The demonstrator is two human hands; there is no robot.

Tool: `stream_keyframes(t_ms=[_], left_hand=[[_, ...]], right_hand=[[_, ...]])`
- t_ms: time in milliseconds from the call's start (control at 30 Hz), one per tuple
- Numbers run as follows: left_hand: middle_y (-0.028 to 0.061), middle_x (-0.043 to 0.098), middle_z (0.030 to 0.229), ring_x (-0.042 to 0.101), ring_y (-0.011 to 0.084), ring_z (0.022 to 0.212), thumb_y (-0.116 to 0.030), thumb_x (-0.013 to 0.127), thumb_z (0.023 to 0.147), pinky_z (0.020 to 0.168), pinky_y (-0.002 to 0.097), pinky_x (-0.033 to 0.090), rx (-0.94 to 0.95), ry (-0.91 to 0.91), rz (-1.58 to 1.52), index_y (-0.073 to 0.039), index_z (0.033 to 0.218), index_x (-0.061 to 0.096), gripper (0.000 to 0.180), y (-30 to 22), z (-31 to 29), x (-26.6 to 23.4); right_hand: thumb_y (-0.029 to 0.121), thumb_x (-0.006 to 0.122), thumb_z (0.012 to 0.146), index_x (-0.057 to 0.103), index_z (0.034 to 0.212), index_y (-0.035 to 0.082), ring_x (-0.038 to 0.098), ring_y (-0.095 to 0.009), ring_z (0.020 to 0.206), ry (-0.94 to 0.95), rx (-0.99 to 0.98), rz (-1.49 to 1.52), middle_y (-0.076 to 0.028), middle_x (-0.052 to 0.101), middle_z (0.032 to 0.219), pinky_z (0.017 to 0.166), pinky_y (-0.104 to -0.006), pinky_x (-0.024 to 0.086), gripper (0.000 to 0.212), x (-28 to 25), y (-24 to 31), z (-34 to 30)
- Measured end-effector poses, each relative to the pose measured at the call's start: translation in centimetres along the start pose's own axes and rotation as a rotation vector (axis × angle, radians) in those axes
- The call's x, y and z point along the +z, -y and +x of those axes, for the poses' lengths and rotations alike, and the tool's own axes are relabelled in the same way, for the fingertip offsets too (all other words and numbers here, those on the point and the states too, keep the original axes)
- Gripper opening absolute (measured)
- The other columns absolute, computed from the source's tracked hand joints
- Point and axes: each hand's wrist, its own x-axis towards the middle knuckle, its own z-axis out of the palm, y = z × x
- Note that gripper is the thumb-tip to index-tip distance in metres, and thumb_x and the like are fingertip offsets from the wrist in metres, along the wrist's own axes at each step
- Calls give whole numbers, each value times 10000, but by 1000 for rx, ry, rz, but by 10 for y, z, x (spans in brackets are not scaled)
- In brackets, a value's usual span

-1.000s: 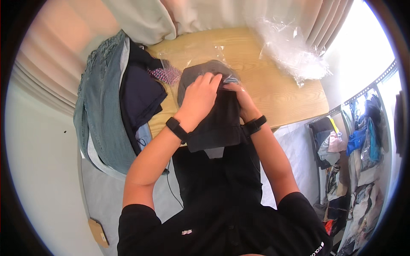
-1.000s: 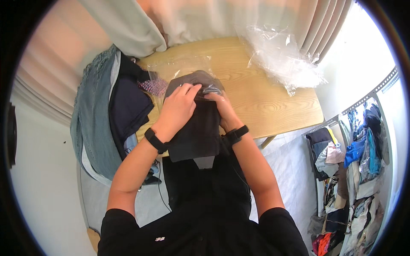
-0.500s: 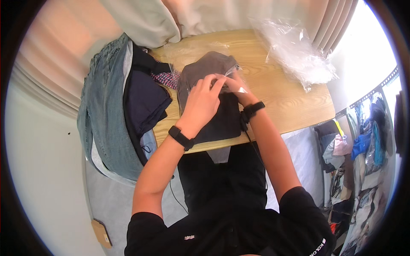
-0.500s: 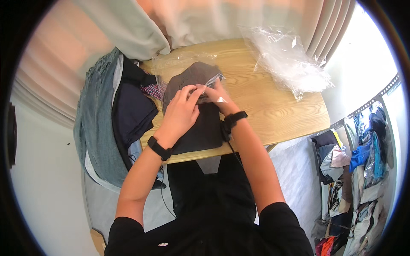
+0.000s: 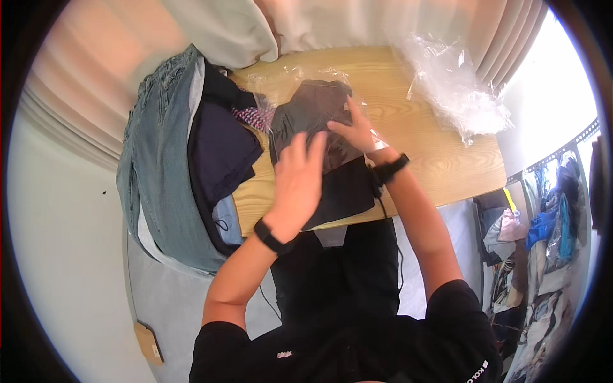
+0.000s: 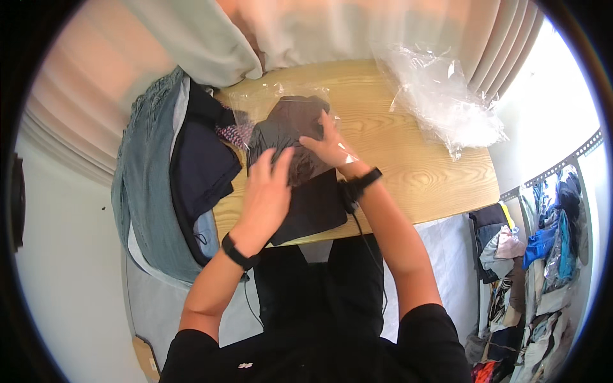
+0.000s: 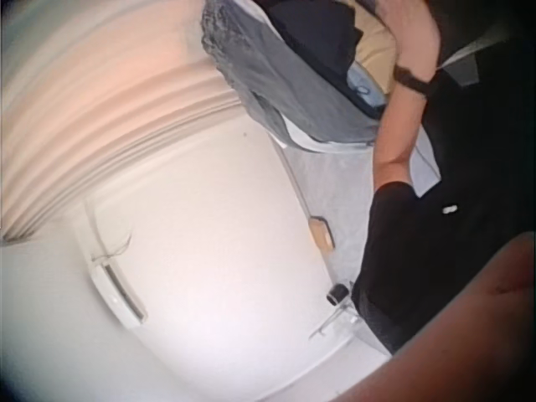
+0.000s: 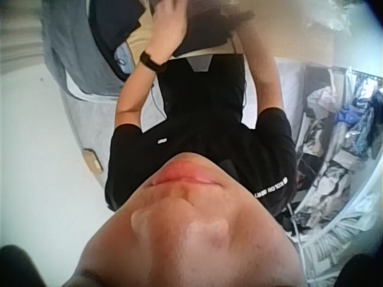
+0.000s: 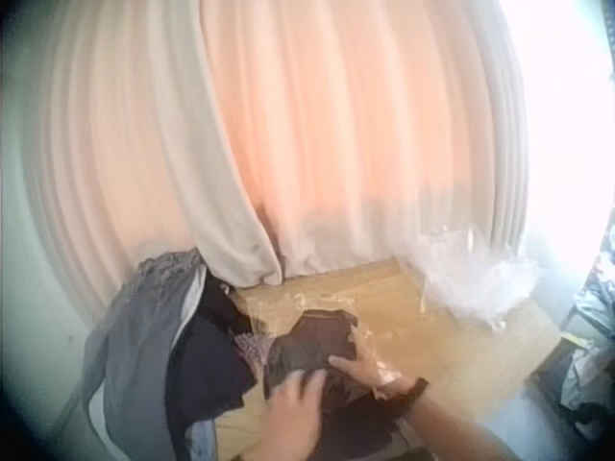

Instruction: Fold and place black pants and blue jeans into plastic bags.

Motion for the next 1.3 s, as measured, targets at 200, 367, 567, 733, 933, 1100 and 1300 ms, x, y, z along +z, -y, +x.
stream_keyframes(t_ms=[200, 367, 567, 733, 933, 1100, 1300], left_hand=[[224, 521, 1051, 557, 379, 920, -26, 475, 863, 770, 445, 456, -380, 85, -177, -29, 1255, 436, 393, 45, -57, 16], [215, 582, 915, 602, 335, 835, -53, 432, 904, 700, 431, 462, -94, -39, -431, 2, 1239, 456, 340, 46, -53, 6], [186, 570, 694, 600, 327, 644, -74, 449, 896, 597, 384, 452, -535, 144, -551, -25, 1346, 336, 467, 32, -80, -2], [188, 559, 681, 581, 340, 618, -60, 447, 869, 596, 385, 447, -549, 39, -684, -11, 1346, 326, 494, 20, -96, 8], [212, 550, 716, 575, 334, 640, -41, 482, 834, 622, 386, 455, -508, 171, -478, -22, 1279, 438, 448, 14, -97, -20], [199, 481, 1154, 563, 335, 924, -116, 624, 789, 770, 349, 467, -509, 210, -565, -61, 1342, 370, 611, 6, -104, -33], [333, 238, 1387, 312, 455, 1257, -215, 708, 750, 1028, 416, 294, -158, 349, -409, -90, 1421, 232, 832, 14, -64, -16]], right_hand=[[182, 713, 734, 201, 1379, -54, 460, -256, 1160, 3, -43, -115, -200, 434, 1283, 951, -324, 394, 856, -3, -10, -58], [114, 690, 735, 308, 1340, -4, 573, -207, 945, 116, 11, 507, -143, 547, 1100, 811, -289, 473, 725, 7, 8, -42], [27, 623, 765, 483, 1168, 18, 590, -189, 896, 36, 111, 882, -87, 586, 991, 774, -302, 504, 427, -2, 6, -39], [-16, 632, 733, 487, 1175, 16, 589, -197, 918, 289, 246, 763, -85, 597, 1006, 768, -304, 509, 466, 2, 7, -63], [93, 643, 783, 413, 1267, -27, 514, -289, 1101, -284, -180, 82, -214, 515, 1198, 919, -365, 426, 550, -3, -19, -54], [182, 702, 751, 390, 1327, 40, 386, -400, 1217, -292, -479, -483, -232, 394, 1319, 1009, -431, 326, 671, 0, -23, -146], [117, 773, 645, 412, 1306, 84, 380, -407, 1198, -471, -350, -622, -184, 315, 1351, 982, -443, 351, 754, -11, -15, -145]])
